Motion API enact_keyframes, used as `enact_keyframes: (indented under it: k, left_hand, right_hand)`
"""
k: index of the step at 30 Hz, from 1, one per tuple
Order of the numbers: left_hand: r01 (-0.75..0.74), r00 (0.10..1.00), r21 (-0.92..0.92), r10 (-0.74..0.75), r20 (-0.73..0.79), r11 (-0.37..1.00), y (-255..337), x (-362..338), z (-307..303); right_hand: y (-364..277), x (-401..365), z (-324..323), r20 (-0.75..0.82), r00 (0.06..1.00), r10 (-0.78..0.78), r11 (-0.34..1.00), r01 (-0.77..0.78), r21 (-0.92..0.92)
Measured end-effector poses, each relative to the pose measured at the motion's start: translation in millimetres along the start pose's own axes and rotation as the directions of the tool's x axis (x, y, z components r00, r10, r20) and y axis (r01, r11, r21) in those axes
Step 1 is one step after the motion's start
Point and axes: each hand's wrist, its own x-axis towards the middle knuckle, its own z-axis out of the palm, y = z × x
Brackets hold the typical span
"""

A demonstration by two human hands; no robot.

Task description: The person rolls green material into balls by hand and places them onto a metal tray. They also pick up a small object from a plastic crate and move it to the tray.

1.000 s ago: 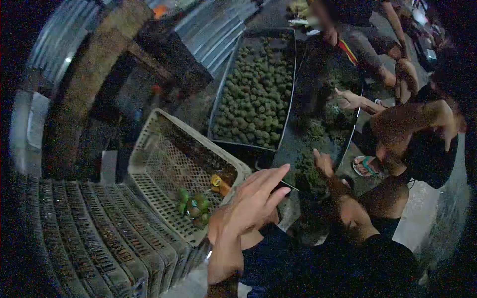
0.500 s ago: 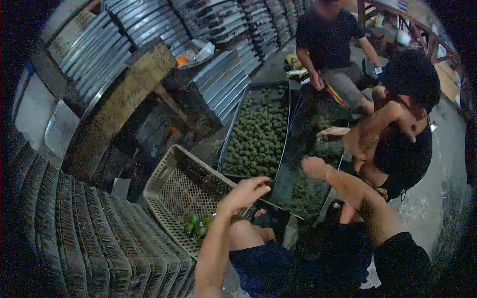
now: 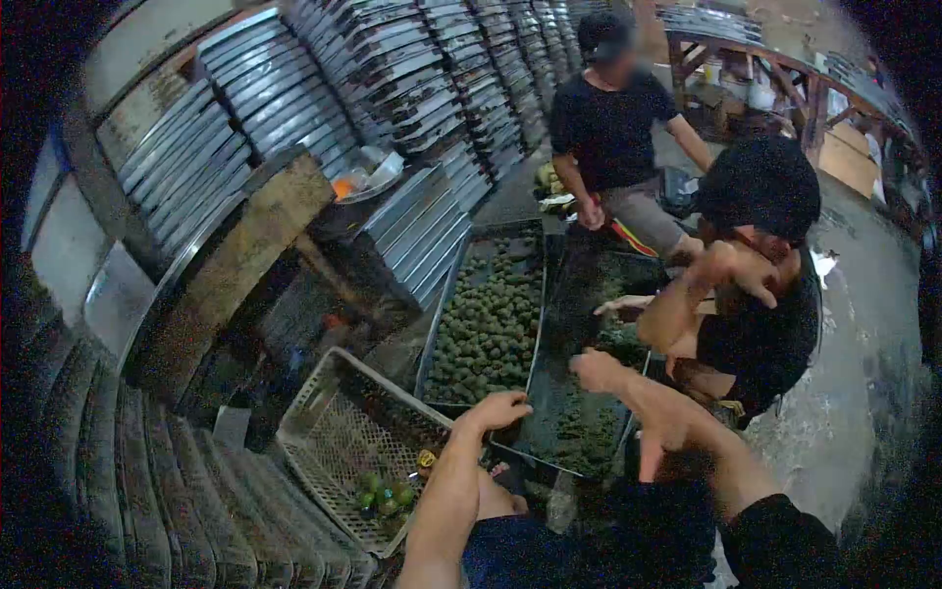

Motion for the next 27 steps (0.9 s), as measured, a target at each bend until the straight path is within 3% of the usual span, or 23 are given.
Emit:
enact_keyframes:
  k: [1, 2, 3, 4, 6, 7, 8, 9, 10, 11, 12, 13, 14, 15, 17, 20, 21, 23, 27]
  left_hand:
    - [0.039, 0.997, -0.078, -0.044, -0.061, 0.996, 20, -6, -14]
    - [0.065, 0.990, -0.153, -0.082, -0.111, 0.986, 42, -9, -26]
    - [0.087, 0.983, -0.116, -0.105, -0.154, 0.989, 60, -16, -31]
    - [0.111, 0.973, -0.084, -0.126, -0.196, 0.990, 70, -18, -35]
    - [0.007, 0.970, -0.030, -0.014, -0.242, 1.000, 53, -9, -22]
    - [0.076, 0.985, 0.081, -0.062, -0.158, 0.994, 60, -15, -24]
    - [0.076, 0.990, 0.030, -0.072, -0.119, 0.997, 56, -18, -22]
    - [0.102, 0.993, 0.103, -0.094, -0.076, 0.989, 50, -22, -22]
    - [0.163, 0.987, 0.084, -0.163, -0.013, 0.983, 24, -14, -15]
    - [0.103, 0.995, 0.151, -0.103, -0.010, 0.983, 16, -20, -17]
    - [0.293, 0.955, 0.131, -0.296, 0.000, 0.947, 27, -27, -19]
    - [0.274, 0.960, 0.146, -0.278, 0.013, 0.951, 20, -26, -17]
    - [0.296, 0.955, 0.035, -0.296, 0.005, 0.955, 4, -29, -14]
    - [0.319, 0.947, -0.079, -0.320, 0.001, 0.944, -1, -32, -14]
    - [0.306, 0.952, -0.032, -0.305, 0.021, 0.952, -1, -36, -17]
    - [0.268, 0.963, 0.052, -0.269, 0.012, 0.962, 2, -39, -19]
    - [0.249, 0.968, 0.095, -0.249, -0.014, 0.964, 8, -40, -19]
    - [0.252, 0.968, 0.093, -0.251, -0.021, 0.963, 13, -44, -18]
    - [0.213, 0.976, 0.150, -0.203, -0.075, 0.966, 23, -46, -19]
  right_hand:
    - [12, 3, 12, -0.153, 0.975, -0.162, 0.987, 0.162, -0.010]
    - [0, -6, -18, -0.165, 0.985, -0.049, 0.991, 0.070, 0.119]
    - [-31, -16, -58, -0.165, 0.984, 0.069, 0.969, -0.027, 0.247]
    - [-45, -16, -72, -0.143, 0.983, 0.117, 0.963, -0.077, 0.259]
    - [-58, -19, -90, -0.079, 0.986, 0.148, 0.952, -0.121, 0.283]
    - [-60, -21, -92, -0.035, 0.991, 0.130, 0.946, -0.114, 0.305]
    - [-62, -20, -89, -0.051, 0.988, 0.148, 0.941, -0.125, 0.315]
    - [-66, -20, -83, -0.071, 0.984, 0.162, 0.937, -0.131, 0.323]
    - [-57, 1, -40, -0.262, 0.965, 0.025, 0.952, 0.058, 0.302]
    - [-49, 9, -27, -0.357, 0.934, -0.031, 0.952, 0.137, 0.275]
    - [-42, 16, -15, -0.447, 0.890, -0.086, 0.949, 0.210, 0.235]
    - [-49, 6, -32, -0.260, 0.965, 0.015, 0.934, 0.079, 0.348]
    - [-51, -2, -41, -0.055, 0.994, 0.098, 0.898, -0.064, 0.435]
    - [-47, -6, -40, -0.055, 0.992, 0.115, 0.895, -0.080, 0.440]
    - [-39, -15, -34, -0.202, 0.978, 0.052, 0.979, -0.010, 0.205]
    - [-23, -34, -22, -0.322, 0.947, 0.008, 0.978, 0.060, 0.199]
    - [-20, -34, -23, -0.320, 0.947, 0.021, 0.979, 0.046, 0.199]
    - [-14, -29, -30, -0.054, 0.991, 0.126, 0.975, -0.114, 0.192]
    - [-15, -49, -58, -0.133, 0.969, 0.208, 0.925, -0.151, 0.349]
